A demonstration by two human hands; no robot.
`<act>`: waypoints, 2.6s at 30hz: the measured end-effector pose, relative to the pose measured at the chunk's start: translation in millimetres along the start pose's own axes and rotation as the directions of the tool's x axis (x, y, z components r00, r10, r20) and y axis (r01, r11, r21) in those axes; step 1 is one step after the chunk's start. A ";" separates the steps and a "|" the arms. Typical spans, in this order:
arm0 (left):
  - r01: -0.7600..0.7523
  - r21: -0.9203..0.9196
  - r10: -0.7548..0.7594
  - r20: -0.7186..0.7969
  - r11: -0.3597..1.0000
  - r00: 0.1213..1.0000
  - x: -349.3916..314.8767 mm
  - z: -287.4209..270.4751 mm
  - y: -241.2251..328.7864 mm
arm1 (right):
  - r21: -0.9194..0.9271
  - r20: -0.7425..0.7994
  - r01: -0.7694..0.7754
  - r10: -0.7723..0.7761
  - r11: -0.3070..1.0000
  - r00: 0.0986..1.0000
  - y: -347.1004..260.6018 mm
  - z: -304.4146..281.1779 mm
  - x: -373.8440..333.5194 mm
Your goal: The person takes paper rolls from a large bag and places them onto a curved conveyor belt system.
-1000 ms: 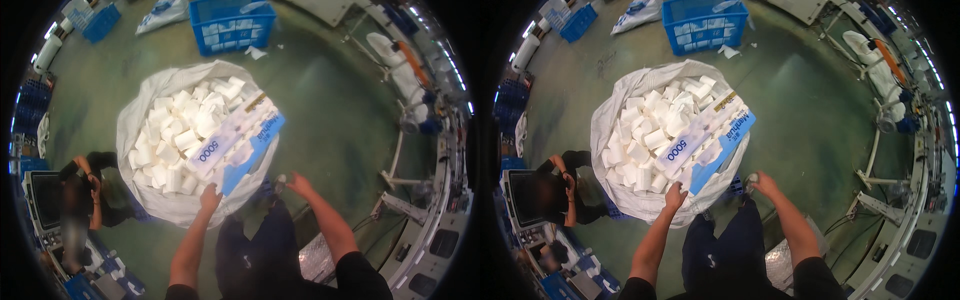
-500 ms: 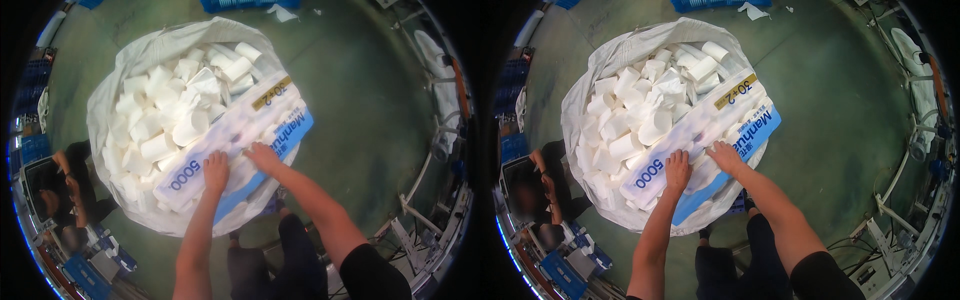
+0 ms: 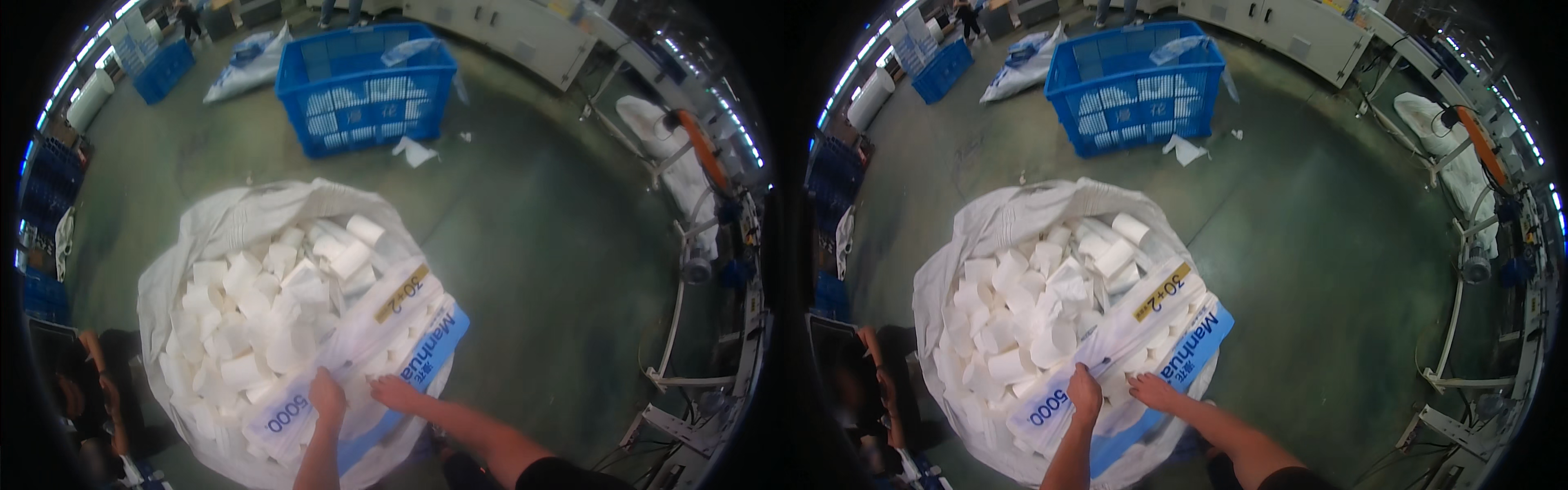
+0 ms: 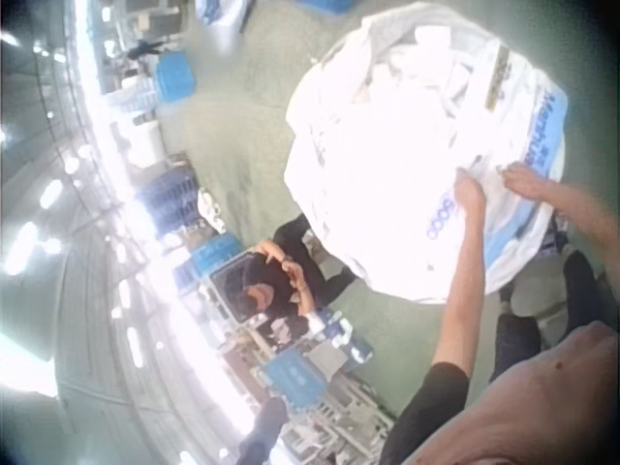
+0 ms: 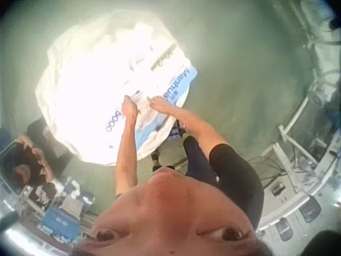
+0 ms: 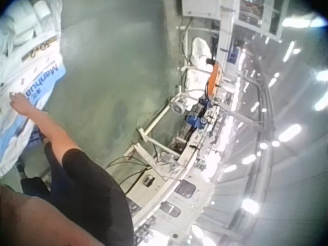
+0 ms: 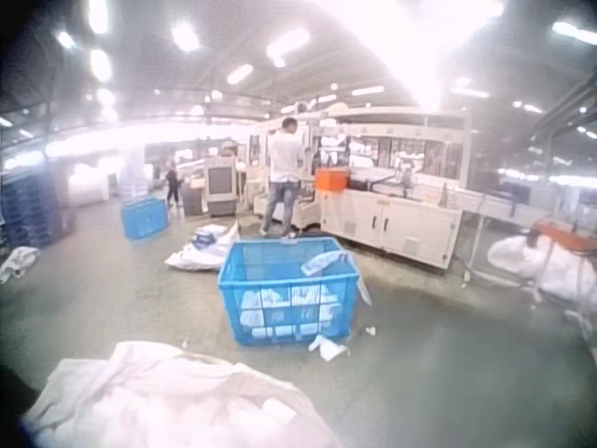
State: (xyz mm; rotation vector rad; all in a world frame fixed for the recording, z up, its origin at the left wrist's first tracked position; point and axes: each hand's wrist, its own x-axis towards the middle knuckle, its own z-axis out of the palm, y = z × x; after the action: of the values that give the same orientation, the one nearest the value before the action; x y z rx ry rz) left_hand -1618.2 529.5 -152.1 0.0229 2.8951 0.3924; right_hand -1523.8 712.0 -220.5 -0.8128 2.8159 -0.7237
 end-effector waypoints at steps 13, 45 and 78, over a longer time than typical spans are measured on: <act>-0.122 -0.061 0.129 0.121 0.991 0.984 -17.3 -76.4 13.9 | 0.011 0.391 -0.295 0.267 0.956 0.881 32.8 -8.0 -54.5; -0.827 -0.517 0.838 0.335 -0.219 -0.431 -587.0 -291.5 215.9 | 0.823 0.022 -0.528 0.941 -0.209 -0.338 -705.9 -135.4 -348.0; -0.509 -0.632 -0.251 0.738 -0.585 -0.627 -767.2 -22.2 131.4 | 0.866 0.413 0.108 0.576 -0.488 -0.705 -739.3 60.5 -540.2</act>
State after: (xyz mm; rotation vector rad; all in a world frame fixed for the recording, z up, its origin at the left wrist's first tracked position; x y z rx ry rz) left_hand -876.3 616.2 67.8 2.2819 0.2147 -0.8428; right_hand -702.8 425.3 72.3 2.9059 1.0331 -1.5648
